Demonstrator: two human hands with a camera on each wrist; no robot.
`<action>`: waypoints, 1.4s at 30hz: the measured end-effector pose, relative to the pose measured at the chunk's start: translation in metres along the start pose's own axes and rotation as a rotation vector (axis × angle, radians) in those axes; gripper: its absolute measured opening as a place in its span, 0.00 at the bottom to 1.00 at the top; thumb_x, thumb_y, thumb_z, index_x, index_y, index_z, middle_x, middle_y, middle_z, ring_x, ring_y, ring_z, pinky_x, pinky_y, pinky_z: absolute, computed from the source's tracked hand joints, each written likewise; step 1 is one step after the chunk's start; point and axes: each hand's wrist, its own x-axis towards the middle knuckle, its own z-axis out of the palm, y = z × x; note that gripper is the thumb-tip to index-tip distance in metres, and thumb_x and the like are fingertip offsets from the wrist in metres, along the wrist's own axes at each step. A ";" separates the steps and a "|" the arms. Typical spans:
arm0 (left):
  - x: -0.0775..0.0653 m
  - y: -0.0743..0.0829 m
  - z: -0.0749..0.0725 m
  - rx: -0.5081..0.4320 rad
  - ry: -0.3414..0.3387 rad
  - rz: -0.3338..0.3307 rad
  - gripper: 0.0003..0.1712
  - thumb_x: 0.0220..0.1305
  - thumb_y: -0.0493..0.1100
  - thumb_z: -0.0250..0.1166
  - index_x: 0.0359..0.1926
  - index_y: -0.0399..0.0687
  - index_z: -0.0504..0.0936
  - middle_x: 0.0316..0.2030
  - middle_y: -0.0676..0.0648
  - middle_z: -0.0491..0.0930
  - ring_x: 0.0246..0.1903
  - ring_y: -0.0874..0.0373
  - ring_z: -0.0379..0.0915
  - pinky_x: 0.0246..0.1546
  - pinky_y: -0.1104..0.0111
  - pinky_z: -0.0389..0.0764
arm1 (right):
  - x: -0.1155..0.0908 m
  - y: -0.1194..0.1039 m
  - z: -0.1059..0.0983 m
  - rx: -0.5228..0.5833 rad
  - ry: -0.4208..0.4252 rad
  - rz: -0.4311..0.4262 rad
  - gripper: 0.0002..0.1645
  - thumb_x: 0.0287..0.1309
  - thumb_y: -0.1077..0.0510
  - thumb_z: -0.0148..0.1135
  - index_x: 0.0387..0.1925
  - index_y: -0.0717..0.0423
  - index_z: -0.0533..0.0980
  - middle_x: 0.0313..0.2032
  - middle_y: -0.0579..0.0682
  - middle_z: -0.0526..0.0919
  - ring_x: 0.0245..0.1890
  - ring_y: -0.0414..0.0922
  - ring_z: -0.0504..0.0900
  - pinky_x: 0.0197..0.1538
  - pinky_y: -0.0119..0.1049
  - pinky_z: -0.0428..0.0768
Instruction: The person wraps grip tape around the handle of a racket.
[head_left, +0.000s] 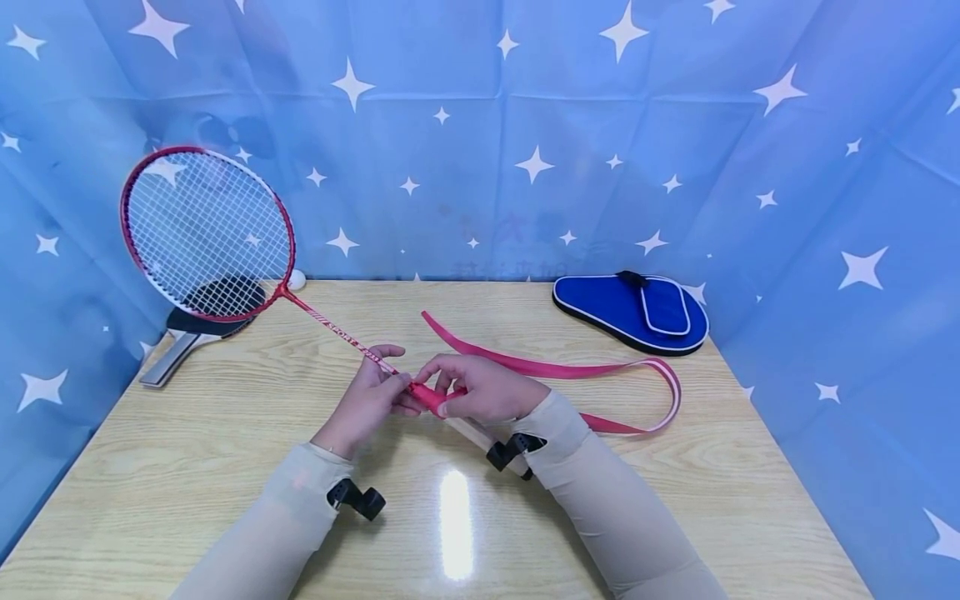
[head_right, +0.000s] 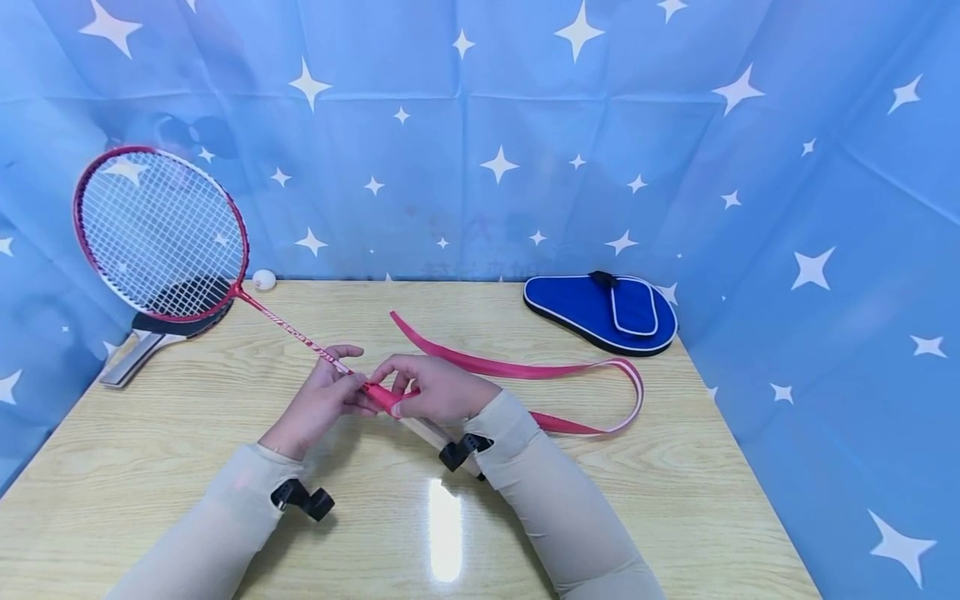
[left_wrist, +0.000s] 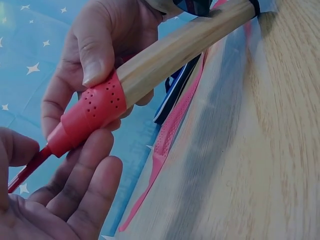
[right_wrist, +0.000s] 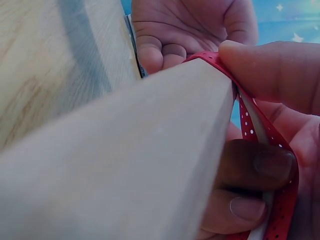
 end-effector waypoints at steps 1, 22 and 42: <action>0.000 -0.001 0.000 -0.003 0.001 -0.001 0.27 0.80 0.34 0.48 0.73 0.37 0.51 0.36 0.36 0.89 0.31 0.52 0.89 0.39 0.59 0.92 | 0.000 0.000 0.000 0.002 0.001 0.006 0.30 0.64 0.61 0.73 0.64 0.42 0.74 0.44 0.45 0.86 0.39 0.46 0.87 0.42 0.39 0.86; 0.001 0.000 0.006 -0.091 0.097 -0.026 0.25 0.78 0.30 0.49 0.69 0.39 0.51 0.31 0.41 0.87 0.27 0.56 0.88 0.37 0.64 0.92 | -0.003 -0.015 0.003 -0.103 0.098 -0.041 0.22 0.65 0.68 0.66 0.58 0.54 0.74 0.29 0.47 0.80 0.25 0.43 0.74 0.31 0.32 0.76; 0.000 0.002 0.006 -0.061 0.047 0.016 0.25 0.78 0.31 0.49 0.70 0.39 0.51 0.35 0.37 0.88 0.30 0.52 0.88 0.40 0.61 0.92 | -0.006 -0.002 -0.009 0.031 0.037 0.057 0.26 0.67 0.62 0.69 0.65 0.48 0.78 0.41 0.45 0.90 0.38 0.47 0.86 0.43 0.37 0.83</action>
